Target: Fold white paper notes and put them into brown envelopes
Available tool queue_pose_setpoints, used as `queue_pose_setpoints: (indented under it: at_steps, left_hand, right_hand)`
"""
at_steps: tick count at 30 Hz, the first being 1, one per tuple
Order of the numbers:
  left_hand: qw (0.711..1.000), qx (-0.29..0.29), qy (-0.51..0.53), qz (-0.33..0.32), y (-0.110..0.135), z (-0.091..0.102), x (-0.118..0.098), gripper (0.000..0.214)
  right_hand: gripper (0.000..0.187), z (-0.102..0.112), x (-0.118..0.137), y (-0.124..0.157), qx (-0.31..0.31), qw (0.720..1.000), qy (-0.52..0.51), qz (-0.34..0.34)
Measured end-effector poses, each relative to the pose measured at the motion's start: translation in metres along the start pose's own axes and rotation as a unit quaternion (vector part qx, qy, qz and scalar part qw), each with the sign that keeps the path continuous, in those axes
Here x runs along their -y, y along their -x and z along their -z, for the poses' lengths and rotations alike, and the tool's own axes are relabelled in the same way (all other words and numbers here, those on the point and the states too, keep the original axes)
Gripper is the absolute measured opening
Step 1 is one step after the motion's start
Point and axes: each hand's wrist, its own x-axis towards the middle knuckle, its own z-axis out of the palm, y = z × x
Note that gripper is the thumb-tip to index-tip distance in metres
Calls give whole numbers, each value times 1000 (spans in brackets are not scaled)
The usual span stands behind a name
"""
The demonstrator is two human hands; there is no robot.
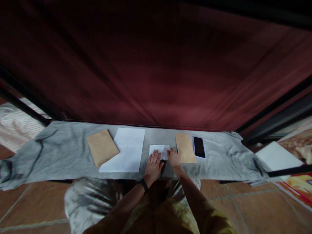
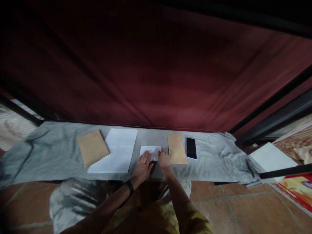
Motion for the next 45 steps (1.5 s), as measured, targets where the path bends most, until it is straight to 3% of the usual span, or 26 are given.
queue_pose_setpoints:
  at_steps: [4, 15, 18, 22, 25, 28, 36, 45]
  left_hand:
    - [1000, 2, -15, 3, 7, -9, 2, 58]
    - [999, 1, -32, 11, 7, -11, 0, 64]
    - [999, 4, -34, 16, 6, -12, -1, 65]
    - [999, 13, -41, 16, 5, -12, -1, 62]
    - [999, 27, -46, 9, 5, -13, 0, 60]
    - [998, 32, -49, 13, 5, -17, 0, 59]
    - [992, -26, -48, 110, 0, -19, 5, 58]
    - [996, -23, -32, 79, -36, -11, 13, 60]
  right_hand:
    - [38, -1, 0, 0, -3, 1000, 2, 1]
    - [39, 1, 2, 3, -20, 1000, 0, 0]
    - [36, 3, 1, 7, -53, 999, -9, 3]
    - [38, -1, 8, 18, -102, 988, -45, 109]
    - [41, -10, 18, 25, -89, 966, -66, 233]
    - [41, -20, 23, 27, -79, 956, -55, 279]
    - [51, -31, -1, 26, -114, 973, -25, 199]
    - [51, -39, -3, 28, -135, 973, 4, 185]
